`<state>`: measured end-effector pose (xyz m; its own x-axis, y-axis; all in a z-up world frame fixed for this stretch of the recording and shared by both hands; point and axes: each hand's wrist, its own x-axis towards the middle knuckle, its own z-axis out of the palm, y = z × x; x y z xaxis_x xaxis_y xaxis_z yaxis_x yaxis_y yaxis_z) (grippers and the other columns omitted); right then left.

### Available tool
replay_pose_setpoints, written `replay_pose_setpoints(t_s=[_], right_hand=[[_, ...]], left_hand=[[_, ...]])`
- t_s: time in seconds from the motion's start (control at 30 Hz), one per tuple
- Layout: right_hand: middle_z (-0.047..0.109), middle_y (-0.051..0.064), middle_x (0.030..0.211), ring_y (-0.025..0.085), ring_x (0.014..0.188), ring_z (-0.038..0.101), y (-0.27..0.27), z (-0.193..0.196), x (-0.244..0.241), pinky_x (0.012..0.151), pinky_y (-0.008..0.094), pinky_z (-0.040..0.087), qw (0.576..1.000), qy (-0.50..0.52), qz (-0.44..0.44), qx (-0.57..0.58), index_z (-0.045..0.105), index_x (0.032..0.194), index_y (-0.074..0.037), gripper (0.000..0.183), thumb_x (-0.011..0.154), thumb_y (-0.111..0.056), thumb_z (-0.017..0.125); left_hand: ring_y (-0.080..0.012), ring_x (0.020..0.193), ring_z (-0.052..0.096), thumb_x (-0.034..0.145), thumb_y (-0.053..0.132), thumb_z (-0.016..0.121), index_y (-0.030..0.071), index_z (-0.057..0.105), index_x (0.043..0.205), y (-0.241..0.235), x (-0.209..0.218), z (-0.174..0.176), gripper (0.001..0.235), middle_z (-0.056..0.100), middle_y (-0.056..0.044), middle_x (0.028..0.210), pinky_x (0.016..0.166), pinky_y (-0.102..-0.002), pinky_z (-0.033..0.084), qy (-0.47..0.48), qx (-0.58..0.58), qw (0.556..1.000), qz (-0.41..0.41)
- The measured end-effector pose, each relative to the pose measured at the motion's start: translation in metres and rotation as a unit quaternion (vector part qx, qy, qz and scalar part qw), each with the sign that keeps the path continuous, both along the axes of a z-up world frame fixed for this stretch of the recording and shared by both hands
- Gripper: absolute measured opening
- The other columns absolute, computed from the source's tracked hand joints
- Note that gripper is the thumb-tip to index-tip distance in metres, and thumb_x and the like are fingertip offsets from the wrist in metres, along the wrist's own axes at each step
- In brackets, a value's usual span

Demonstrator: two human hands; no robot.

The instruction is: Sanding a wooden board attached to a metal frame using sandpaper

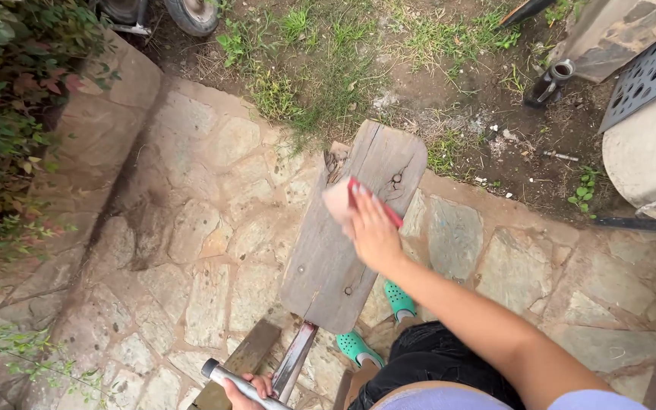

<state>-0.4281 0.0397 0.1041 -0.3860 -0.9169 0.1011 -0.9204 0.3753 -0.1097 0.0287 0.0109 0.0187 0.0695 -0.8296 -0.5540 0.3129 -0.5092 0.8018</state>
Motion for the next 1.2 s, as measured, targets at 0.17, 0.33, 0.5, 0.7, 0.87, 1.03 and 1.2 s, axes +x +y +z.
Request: replay_pose_setpoints(t_s=[0.17,0.33,0.5,0.7,0.87,1.03,1.2], right_hand=[[0.038,0.026,0.161,0.038,0.152,0.033,-0.037,0.007,-0.090,0.129,0.048,0.022,0.990,-0.003,-0.061,-0.128,0.061,0.134,0.004,0.047,0.107,-0.032,0.046],[0.043,0.021,0.160,0.033,0.149,0.041,0.047,-0.004,-0.043,0.127,0.043,0.027,0.996,0.011,0.006,-0.084,0.063,0.128,-0.002,0.042,0.104,-0.033,0.049],[0.037,0.022,0.162,0.034,0.150,0.037,-0.014,-0.002,-0.076,0.128,0.045,0.024,0.995,-0.016,0.036,-0.096,0.058,0.136,0.001,0.045,0.103,-0.029,0.053],[0.044,0.025,0.157,0.037,0.147,0.042,0.048,0.000,-0.048,0.124,0.049,0.031,0.985,-0.012,0.144,-0.098,0.069,0.114,-0.002,0.031,0.104,-0.022,0.048],[0.033,0.024,0.164,0.035,0.152,0.034,-0.020,0.013,-0.095,0.130,0.046,0.021,0.987,0.018,0.135,-0.085,0.062,0.128,-0.007,0.036,0.098,-0.025,0.055],[0.041,0.029,0.157,0.041,0.149,0.039,0.070,0.001,-0.053,0.126,0.052,0.029,0.974,-0.011,0.214,-0.073,0.063,0.126,0.004,0.039,0.098,-0.021,0.055],[0.042,0.024,0.158,0.036,0.148,0.041,0.003,0.008,-0.050,0.126,0.047,0.031,0.964,-0.042,0.239,-0.109,0.059,0.134,0.001,0.039,0.104,-0.022,0.051]], left_hand=[[-0.0205,0.042,0.033,0.117,0.059,0.029,0.013,0.051,0.085,0.008,-0.017,0.031,0.060,0.029,-0.001,0.045,0.072,-0.039,0.049,-0.071,-0.005,0.997,-0.001],[-0.0195,0.040,0.030,0.116,0.060,0.029,0.014,0.052,0.086,0.014,-0.026,0.040,0.059,0.027,0.000,0.044,0.062,-0.038,0.044,-0.068,0.000,0.998,0.016],[-0.0193,0.039,0.031,0.116,0.059,0.029,0.017,0.052,0.085,0.015,-0.017,0.027,0.057,0.029,0.001,0.043,0.062,-0.037,0.044,-0.055,-0.005,0.998,0.009],[-0.0181,0.038,0.028,0.112,0.071,0.035,0.018,0.052,0.083,0.019,-0.003,0.003,0.062,0.024,0.001,0.041,0.073,-0.039,0.050,-0.014,0.000,0.999,0.033],[-0.0164,0.040,0.030,0.115,0.059,0.036,0.016,0.054,0.088,0.023,-0.027,0.044,0.053,0.026,0.003,0.043,0.072,-0.036,0.048,-0.062,-0.025,0.998,0.020],[-0.0185,0.041,0.030,0.117,0.054,0.033,0.013,0.051,0.087,0.031,-0.041,0.068,0.054,0.025,0.000,0.044,0.072,-0.038,0.047,-0.049,-0.043,0.998,0.019],[-0.0185,0.045,0.030,0.118,0.049,0.034,0.010,0.047,0.089,0.029,-0.077,0.117,0.050,0.026,-0.001,0.050,0.074,-0.039,0.048,-0.097,-0.013,0.995,0.037]])
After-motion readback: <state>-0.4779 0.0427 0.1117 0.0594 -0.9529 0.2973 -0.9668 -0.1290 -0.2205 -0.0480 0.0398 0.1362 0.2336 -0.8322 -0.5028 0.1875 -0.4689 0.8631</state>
